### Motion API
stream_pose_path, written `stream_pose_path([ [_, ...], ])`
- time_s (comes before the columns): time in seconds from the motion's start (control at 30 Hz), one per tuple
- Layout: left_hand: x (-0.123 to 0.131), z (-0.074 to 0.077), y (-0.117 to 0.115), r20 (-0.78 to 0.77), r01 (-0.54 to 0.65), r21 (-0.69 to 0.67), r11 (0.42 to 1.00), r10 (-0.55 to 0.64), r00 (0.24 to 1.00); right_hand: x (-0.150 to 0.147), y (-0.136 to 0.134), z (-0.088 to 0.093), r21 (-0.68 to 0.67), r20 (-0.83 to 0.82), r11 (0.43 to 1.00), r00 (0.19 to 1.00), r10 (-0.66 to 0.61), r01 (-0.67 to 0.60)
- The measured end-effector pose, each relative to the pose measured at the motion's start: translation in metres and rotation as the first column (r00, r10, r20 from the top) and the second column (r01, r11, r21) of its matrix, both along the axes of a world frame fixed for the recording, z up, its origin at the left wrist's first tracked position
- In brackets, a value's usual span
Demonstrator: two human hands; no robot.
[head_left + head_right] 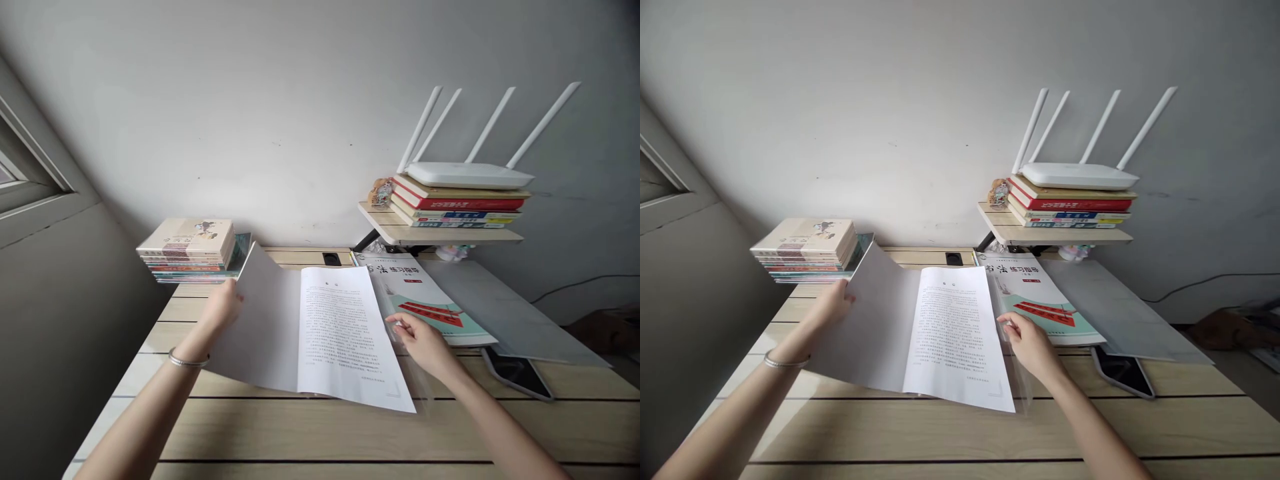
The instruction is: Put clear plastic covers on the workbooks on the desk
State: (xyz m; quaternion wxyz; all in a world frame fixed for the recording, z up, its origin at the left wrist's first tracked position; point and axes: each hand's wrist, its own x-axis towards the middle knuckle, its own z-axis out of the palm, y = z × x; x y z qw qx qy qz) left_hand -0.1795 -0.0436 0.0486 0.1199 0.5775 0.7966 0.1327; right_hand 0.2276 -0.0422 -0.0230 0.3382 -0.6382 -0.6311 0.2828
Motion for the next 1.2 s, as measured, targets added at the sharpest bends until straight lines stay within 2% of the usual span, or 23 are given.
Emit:
stream_pose_path([
  [0.03,0.005,0.016,0.006,-0.12,0.078,0.05,0.996,-0.071,0.99,-0.002,-0.005,0.001,-0.05,-0.097,0.999,0.995,-0.005,0.0],
  [0.1,0.014,0.048,0.022,-0.289,0.182,0.123,0.976,-0.14,0.947,-0.012,-0.017,0.002,-0.126,-0.287,0.991,0.958,0.005,-0.043],
  [0.17,0.023,0.075,0.043,-0.386,0.285,0.171,0.943,-0.202,0.9,-0.03,-0.03,0.002,-0.164,-0.42,0.98,0.907,0.038,-0.116],
  [0.23,0.032,0.091,0.065,-0.415,0.336,0.198,0.921,-0.231,0.88,-0.056,-0.041,0.0,-0.21,-0.499,0.96,0.865,0.059,-0.187],
  [0.33,0.045,0.095,0.099,-0.457,0.408,0.253,0.877,-0.263,0.849,-0.102,-0.051,-0.008,-0.285,-0.584,0.924,0.811,0.044,-0.255],
  [0.43,0.059,0.084,0.129,-0.492,0.462,0.304,0.833,-0.278,0.825,-0.146,-0.053,-0.015,-0.338,-0.629,0.896,0.778,0.012,-0.287],
  [0.53,0.07,0.069,0.156,-0.504,0.475,0.345,0.809,-0.267,0.821,-0.175,-0.055,-0.016,-0.371,-0.7,0.86,0.714,-0.011,-0.35],
  [0.67,0.077,0.047,0.185,-0.495,0.479,0.379,0.792,-0.263,0.828,-0.185,-0.063,-0.011,-0.412,-0.791,0.798,0.607,-0.073,-0.44],
  [0.77,0.083,0.03,0.194,-0.474,0.492,0.371,0.788,-0.295,0.83,-0.18,-0.067,-0.008,-0.456,-0.803,0.767,0.58,-0.136,-0.451],
  [0.87,0.09,0.015,0.185,-0.446,0.519,0.356,0.777,-0.347,0.825,-0.171,-0.067,-0.006,-0.486,-0.788,0.762,0.591,-0.17,-0.429],
  [0.93,0.094,0.003,0.171,-0.428,0.579,0.318,0.751,-0.431,0.794,-0.167,-0.065,-0.006,-0.499,-0.772,0.762,0.612,-0.172,-0.414],
  [1.07,0.095,-0.024,0.134,-0.339,0.765,0.13,0.631,-0.696,0.633,-0.159,-0.068,-0.008,-0.499,-0.75,0.761,0.647,-0.139,-0.415],
  [1.13,0.09,-0.034,0.117,-0.262,0.809,0.058,0.585,-0.773,0.578,-0.152,-0.074,-0.009,-0.503,-0.733,0.755,0.671,-0.114,-0.421],
  [1.2,0.083,-0.041,0.104,-0.15,0.823,-0.008,0.568,-0.814,0.561,-0.139,-0.078,-0.004,-0.508,-0.717,0.702,0.696,-0.025,-0.499],
])
